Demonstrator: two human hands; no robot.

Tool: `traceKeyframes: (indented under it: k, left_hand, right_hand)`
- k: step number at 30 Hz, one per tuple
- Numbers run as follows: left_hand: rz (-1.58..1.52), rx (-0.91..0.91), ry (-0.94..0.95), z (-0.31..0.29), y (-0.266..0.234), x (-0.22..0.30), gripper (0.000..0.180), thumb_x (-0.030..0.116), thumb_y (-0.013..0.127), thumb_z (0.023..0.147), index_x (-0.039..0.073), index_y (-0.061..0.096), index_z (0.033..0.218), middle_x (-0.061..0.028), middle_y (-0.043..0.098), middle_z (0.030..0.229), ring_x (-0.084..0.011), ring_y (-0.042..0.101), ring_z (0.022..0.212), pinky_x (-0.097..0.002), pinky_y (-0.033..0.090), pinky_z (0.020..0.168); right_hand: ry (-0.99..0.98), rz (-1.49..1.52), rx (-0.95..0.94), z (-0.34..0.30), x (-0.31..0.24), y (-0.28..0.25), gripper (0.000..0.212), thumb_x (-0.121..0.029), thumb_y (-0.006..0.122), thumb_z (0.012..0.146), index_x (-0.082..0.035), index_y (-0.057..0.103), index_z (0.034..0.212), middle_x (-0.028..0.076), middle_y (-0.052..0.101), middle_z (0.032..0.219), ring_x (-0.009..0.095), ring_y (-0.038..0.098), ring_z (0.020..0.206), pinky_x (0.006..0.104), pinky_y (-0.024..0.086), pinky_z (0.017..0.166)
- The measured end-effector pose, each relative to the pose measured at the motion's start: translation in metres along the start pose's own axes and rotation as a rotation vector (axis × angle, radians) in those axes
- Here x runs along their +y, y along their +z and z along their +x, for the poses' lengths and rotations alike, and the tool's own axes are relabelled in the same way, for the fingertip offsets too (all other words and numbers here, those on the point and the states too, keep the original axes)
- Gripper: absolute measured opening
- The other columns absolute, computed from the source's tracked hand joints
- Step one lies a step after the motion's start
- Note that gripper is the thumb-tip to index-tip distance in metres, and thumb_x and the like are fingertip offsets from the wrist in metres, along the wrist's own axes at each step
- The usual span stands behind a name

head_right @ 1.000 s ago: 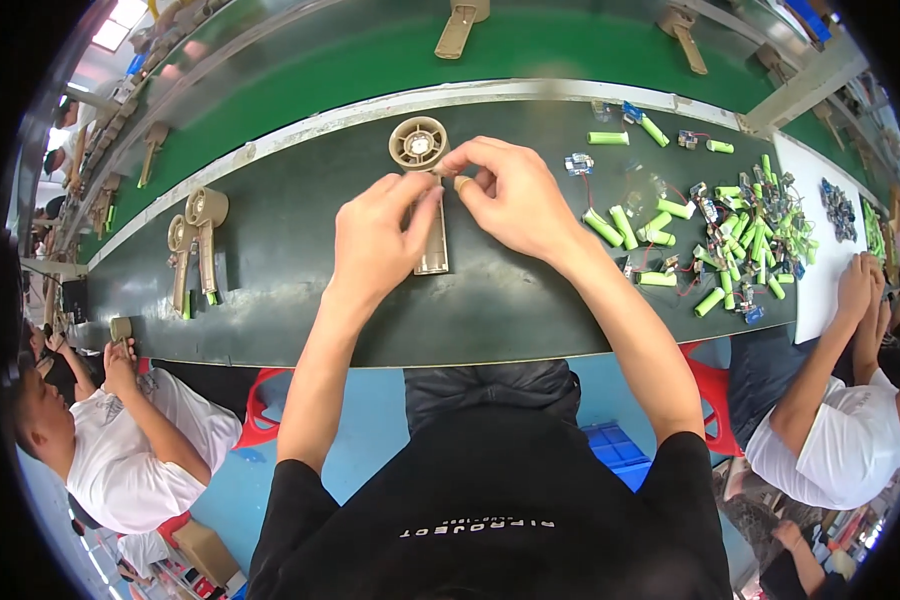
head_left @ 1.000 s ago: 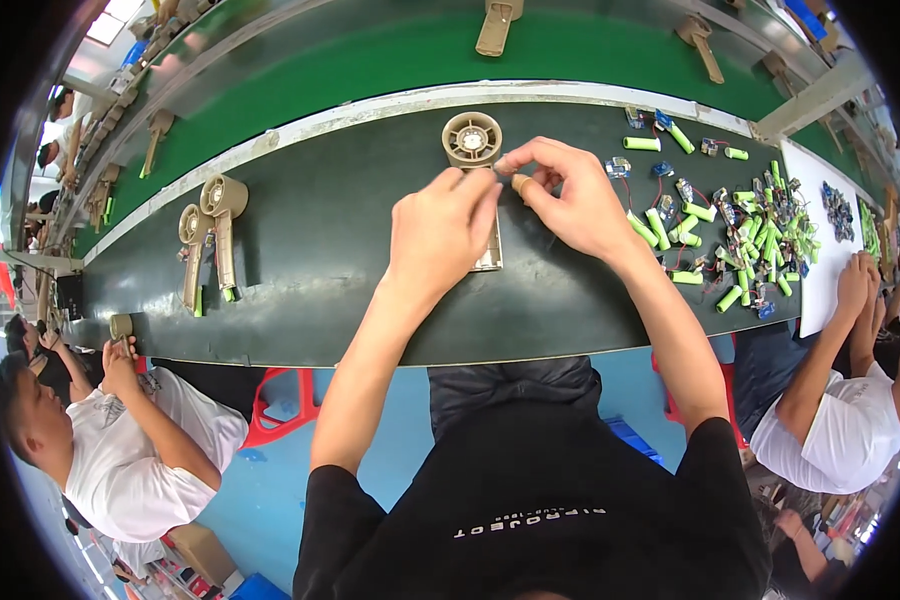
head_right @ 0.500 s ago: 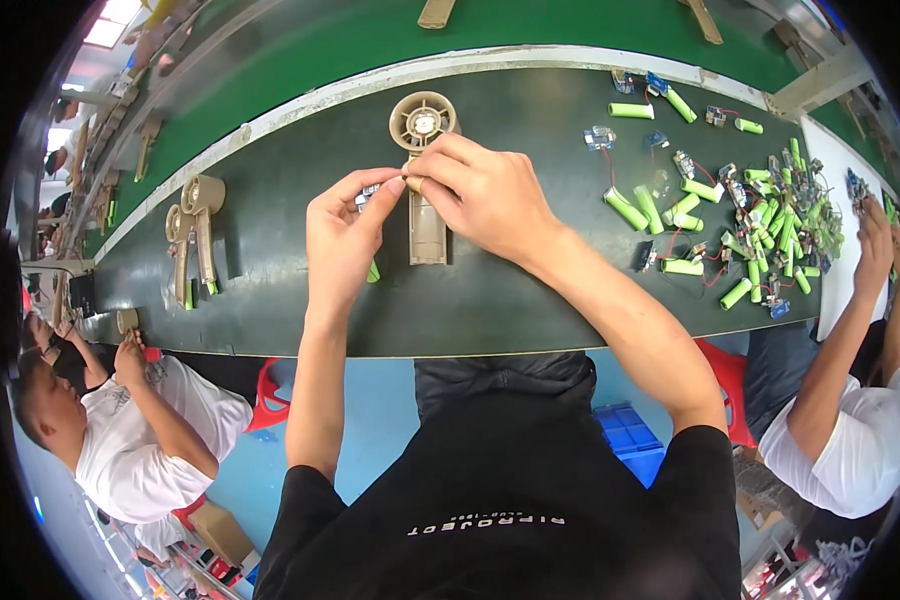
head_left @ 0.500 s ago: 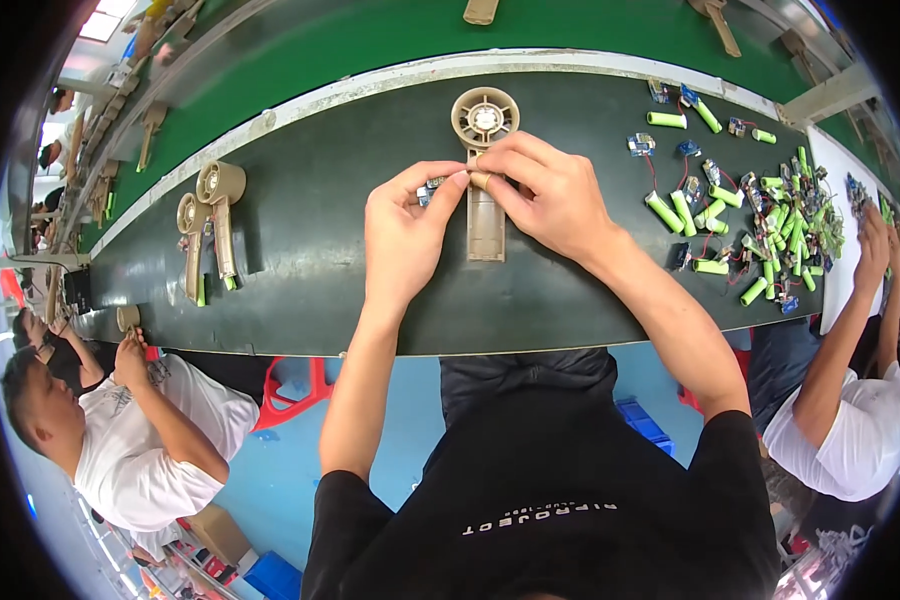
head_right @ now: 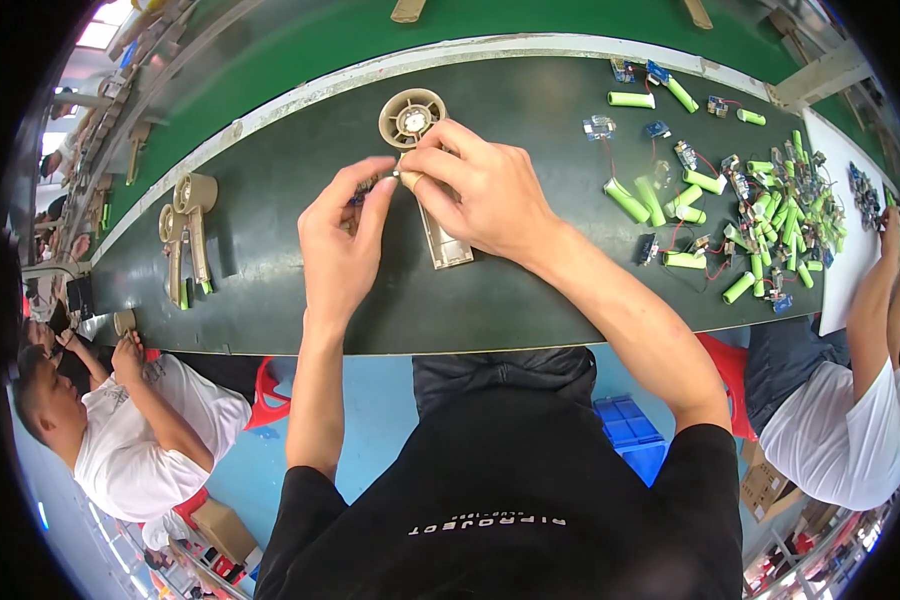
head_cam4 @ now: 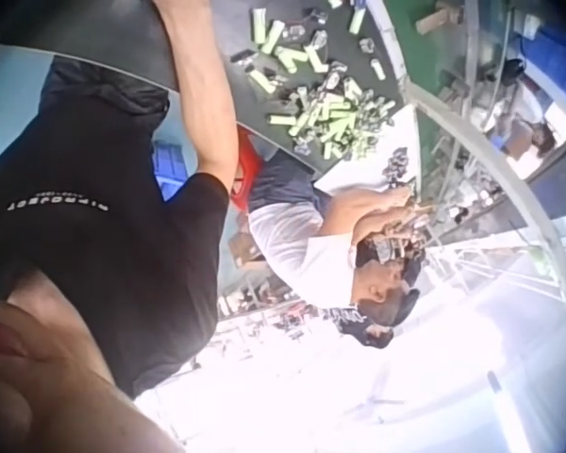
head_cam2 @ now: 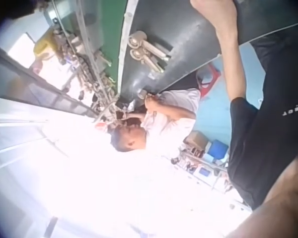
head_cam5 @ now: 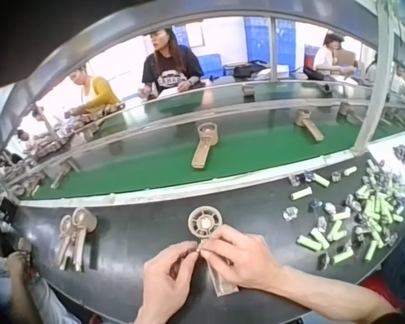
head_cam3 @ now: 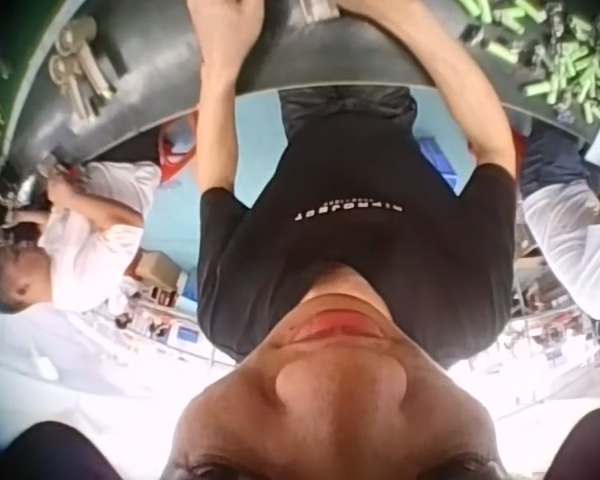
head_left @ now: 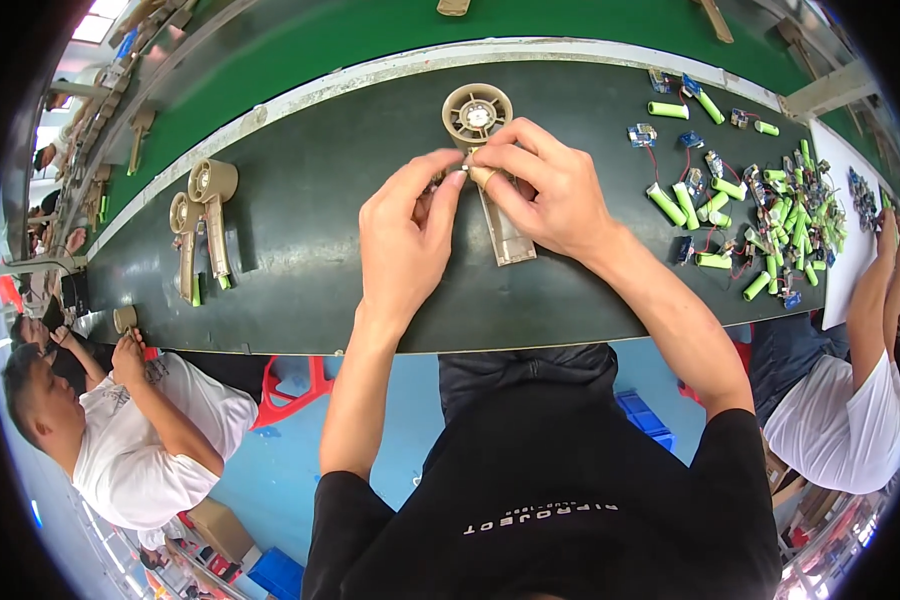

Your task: Assembling portable handheld fans by inserting batteries and circuit boards into plastic housings.

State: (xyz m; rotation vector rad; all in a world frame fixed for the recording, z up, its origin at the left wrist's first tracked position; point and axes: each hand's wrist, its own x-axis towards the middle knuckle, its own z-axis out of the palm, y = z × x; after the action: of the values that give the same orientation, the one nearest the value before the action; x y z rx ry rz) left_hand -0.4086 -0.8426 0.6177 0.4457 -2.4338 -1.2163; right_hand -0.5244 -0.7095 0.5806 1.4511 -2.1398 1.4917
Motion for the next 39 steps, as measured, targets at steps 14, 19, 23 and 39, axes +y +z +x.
traceKeyframes:
  k: [14,19,23,39]
  left_hand:
    - [-0.071,0.084,0.139,-0.015,0.012,-0.019,0.035,-0.001,0.066,0.090,0.000,0.064,0.125,-0.0123,0.068,0.085,-0.0188,0.065,0.072,-0.0298,0.051,0.066]
    - [-0.104,0.100,0.144,-0.015,0.018,-0.023,0.038,-0.002,0.067,0.089,0.002,0.065,0.127,-0.0113,0.068,0.085,-0.0186,0.063,0.071,-0.0294,0.051,0.067]
    - [-0.084,0.132,0.184,-0.014,0.020,-0.024,0.039,-0.002,0.068,0.088,0.002,0.065,0.126,-0.0119,0.067,0.088,-0.0198,0.063,0.074,-0.0298,0.051,0.069]
    - [-0.053,0.100,0.233,-0.010,0.019,-0.025,0.036,-0.003,0.067,0.088,0.000,0.065,0.125,-0.0121,0.065,0.088,-0.0221,0.062,0.073,-0.0312,0.050,0.067]
  right_hand:
    - [-0.011,0.018,0.093,0.002,-0.001,0.006,0.013,-0.006,0.075,0.077,-0.004,0.071,0.089,0.003,0.065,0.085,0.009,0.051,0.051,0.0240,0.041,0.045]
    - [-0.034,-0.010,0.083,0.002,0.000,0.006,0.014,-0.005,0.075,0.077,-0.004,0.072,0.090,0.003,0.065,0.085,0.010,0.052,0.051,0.0238,0.042,0.046]
    - [-0.048,-0.019,0.084,0.002,0.000,0.004,0.014,-0.005,0.075,0.077,-0.004,0.071,0.090,0.003,0.065,0.085,0.011,0.055,0.053,0.0245,0.044,0.046]
    - [-0.197,-0.251,0.055,0.007,0.001,0.002,0.013,-0.011,0.073,0.076,-0.008,0.067,0.087,0.001,0.062,0.086,0.020,0.064,0.068,0.0320,0.052,0.061]
